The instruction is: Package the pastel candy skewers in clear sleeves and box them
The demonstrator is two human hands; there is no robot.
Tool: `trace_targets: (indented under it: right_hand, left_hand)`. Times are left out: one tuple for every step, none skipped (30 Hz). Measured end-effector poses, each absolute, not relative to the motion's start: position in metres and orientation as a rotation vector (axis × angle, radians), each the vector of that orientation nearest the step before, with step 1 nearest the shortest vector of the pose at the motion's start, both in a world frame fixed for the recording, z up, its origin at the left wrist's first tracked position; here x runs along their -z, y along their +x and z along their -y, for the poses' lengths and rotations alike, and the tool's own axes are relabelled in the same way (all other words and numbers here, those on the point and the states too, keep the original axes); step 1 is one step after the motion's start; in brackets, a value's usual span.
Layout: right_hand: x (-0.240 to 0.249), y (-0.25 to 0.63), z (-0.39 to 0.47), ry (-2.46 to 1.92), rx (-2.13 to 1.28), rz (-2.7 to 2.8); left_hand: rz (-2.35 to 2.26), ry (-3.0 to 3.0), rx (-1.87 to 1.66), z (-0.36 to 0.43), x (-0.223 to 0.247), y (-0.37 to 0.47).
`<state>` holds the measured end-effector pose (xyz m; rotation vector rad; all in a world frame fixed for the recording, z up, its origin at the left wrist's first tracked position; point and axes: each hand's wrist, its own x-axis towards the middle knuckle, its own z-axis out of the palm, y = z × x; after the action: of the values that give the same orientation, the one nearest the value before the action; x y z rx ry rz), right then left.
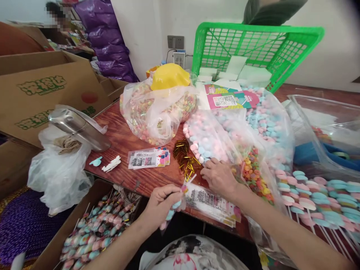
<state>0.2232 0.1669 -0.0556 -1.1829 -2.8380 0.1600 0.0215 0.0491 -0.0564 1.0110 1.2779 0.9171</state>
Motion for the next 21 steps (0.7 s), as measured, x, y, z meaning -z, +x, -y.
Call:
trace_targets:
  right_hand:
    - [0.059, 0.219, -0.169, -1.171, -0.161, 2.856]
    - [0.061, 0.216, -0.171, -1.158, -0.155, 2.876]
    - [0.063, 0.214, -0.171, -1.148, -0.149, 2.890]
    - [0.062, 0.214, -0.171, -1.141, -0.146, 2.896]
    - [0.060, 0.215, -0.171, -1.135, -0.148, 2.898]
    - [0.057, 0.217, -0.171, -1.129, -0.151, 2.901]
    - [0.052, 0.220, -0.171, -1.110, -0.165, 2.893]
    - [0.047, 0.224, -0.170, -1.077, -0.195, 2.862]
    - [0.042, 0.228, -0.170, -1.028, -0.241, 2.809]
    - [0.038, 0.231, -0.169, -0.967, -0.302, 2.740]
    - [0.035, 0.234, -0.168, -0.911, -0.373, 2.659]
    - [0.033, 0.235, -0.167, -0.869, -0.439, 2.576]
    - [0.033, 0.236, -0.166, -0.847, -0.489, 2.509]
    - [0.033, 0.235, -0.165, -0.845, -0.517, 2.465]
    - [0.034, 0.234, -0.164, -0.854, -0.528, 2.430]
    - [0.036, 0.232, -0.163, -0.869, -0.526, 2.398]
    - [0.037, 0.230, -0.162, -0.882, -0.518, 2.366]
    - [0.038, 0.228, -0.161, -0.887, -0.512, 2.334]
    - [0.038, 0.227, -0.161, -0.886, -0.515, 2.300]
    - [0.038, 0.226, -0.160, -0.879, -0.524, 2.267]
    - [0.038, 0.226, -0.159, -0.863, -0.536, 2.242]
  left_hand:
    - [-1.249, 0.841, -0.940, -0.050, 0.057, 0.021]
    - [-1.219, 0.715, -0.966, -0.051, 0.058, 0.021]
    - [-1.189, 0.629, -0.999, -0.052, 0.059, 0.021]
    - [-1.163, 0.578, -1.030, -0.053, 0.059, 0.021]
    - [-1.141, 0.555, -1.049, -0.055, 0.059, 0.021]
    - [-1.126, 0.554, -1.060, -0.057, 0.058, 0.020]
    - [-1.116, 0.575, -1.065, -0.059, 0.056, 0.021]
    - [-1.110, 0.614, -1.074, -0.063, 0.054, 0.022]
    - [-1.105, 0.667, -1.088, -0.067, 0.051, 0.024]
    - [-1.100, 0.724, -1.098, -0.072, 0.049, 0.027]
    - [-1.095, 0.778, -1.104, -0.078, 0.046, 0.032]
    - [-1.088, 0.828, -1.114, -0.084, 0.044, 0.037]
    - [-1.080, 0.867, -1.130, -0.091, 0.042, 0.044]
    - [-1.076, 0.889, -1.155, -0.097, 0.041, 0.050]
    - [-1.073, 0.897, -1.185, -0.103, 0.040, 0.057]
    - [-1.069, 0.890, -1.221, -0.109, 0.040, 0.062]
    - [-1.061, 0.876, -1.258, -0.113, 0.040, 0.067]
    - [-1.047, 0.860, -1.290, -0.116, 0.039, 0.071]
    - [-1.031, 0.846, -1.313, -0.119, 0.039, 0.073]
    - [-1.012, 0.833, -1.326, -0.120, 0.038, 0.074]
    - [-0.993, 0.815, -1.331, -0.121, 0.037, 0.073]
